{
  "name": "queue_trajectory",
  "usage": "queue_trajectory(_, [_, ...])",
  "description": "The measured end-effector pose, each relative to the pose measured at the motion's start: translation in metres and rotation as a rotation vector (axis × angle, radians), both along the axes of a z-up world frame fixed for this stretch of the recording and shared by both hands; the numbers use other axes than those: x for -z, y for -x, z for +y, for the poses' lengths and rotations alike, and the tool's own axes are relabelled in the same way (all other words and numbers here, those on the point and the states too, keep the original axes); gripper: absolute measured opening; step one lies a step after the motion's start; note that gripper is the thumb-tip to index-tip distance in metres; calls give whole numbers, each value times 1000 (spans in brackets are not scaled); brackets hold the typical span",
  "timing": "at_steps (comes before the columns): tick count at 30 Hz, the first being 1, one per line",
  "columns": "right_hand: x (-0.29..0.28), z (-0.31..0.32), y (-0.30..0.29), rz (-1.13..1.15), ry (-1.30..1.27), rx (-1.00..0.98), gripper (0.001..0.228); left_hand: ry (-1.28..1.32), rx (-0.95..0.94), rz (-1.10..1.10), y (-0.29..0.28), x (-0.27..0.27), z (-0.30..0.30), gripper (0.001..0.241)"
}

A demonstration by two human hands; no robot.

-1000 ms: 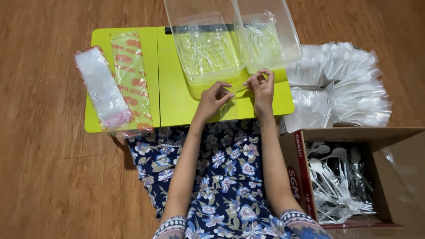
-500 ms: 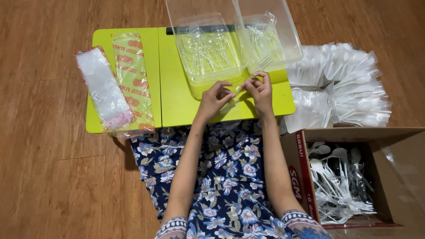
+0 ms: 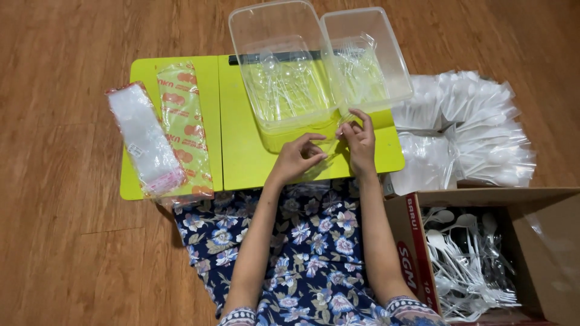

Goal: The person is individually packing plastic forks and spoons into small plastic sleeves while sitting on the floor.

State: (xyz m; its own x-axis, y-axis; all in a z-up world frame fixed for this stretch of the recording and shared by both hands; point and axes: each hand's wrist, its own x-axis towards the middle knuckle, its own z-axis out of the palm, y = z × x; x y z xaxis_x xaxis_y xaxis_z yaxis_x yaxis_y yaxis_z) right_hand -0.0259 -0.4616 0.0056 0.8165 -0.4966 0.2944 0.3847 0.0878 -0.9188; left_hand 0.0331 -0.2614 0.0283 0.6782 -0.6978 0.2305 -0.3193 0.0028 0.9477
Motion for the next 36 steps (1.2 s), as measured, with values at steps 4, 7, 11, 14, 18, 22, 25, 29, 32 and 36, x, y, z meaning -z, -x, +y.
queue_trajectory(4, [-7, 10, 4, 47, 90, -14, 38, 38, 3, 68, 3, -2, 0, 45])
queue_trajectory(7, [-11, 19, 4, 66, 217, 13, 17, 46, -14, 111, 2, -2, 1, 44])
queue_trajectory(11, [-24, 28, 4, -82, 606, 199, 22, 51, -46, 103, 3, -1, 1, 45])
queue_trajectory(14, [-42, 28, -4, -248, 834, 407, 24, 39, -50, 79, -3, 0, -5, 46])
queue_trajectory(18, [-97, 39, -30, -218, 1185, 322, 5, 13, -69, 143, -1, 1, -2, 45])
queue_trajectory(22, [-117, 42, -113, 424, 1502, -23, 27, -34, -85, 118, 3, -6, -2, 49])
queue_trajectory(25, [-95, 49, -176, 673, 1705, -99, 61, -33, -107, 113, 0, -3, -2, 48])
queue_trajectory(29, [-89, 50, -197, 804, 1654, -234, 74, -41, -123, 128, 1, -8, -1, 47])
queue_trajectory(32, [-83, 47, -205, 807, 1629, -260, 65, -35, -123, 134, 2, -10, -1, 44])
queue_trajectory(36, [-86, 47, -203, 741, 1537, -283, 39, -30, -123, 133, 4, -12, -2, 43])
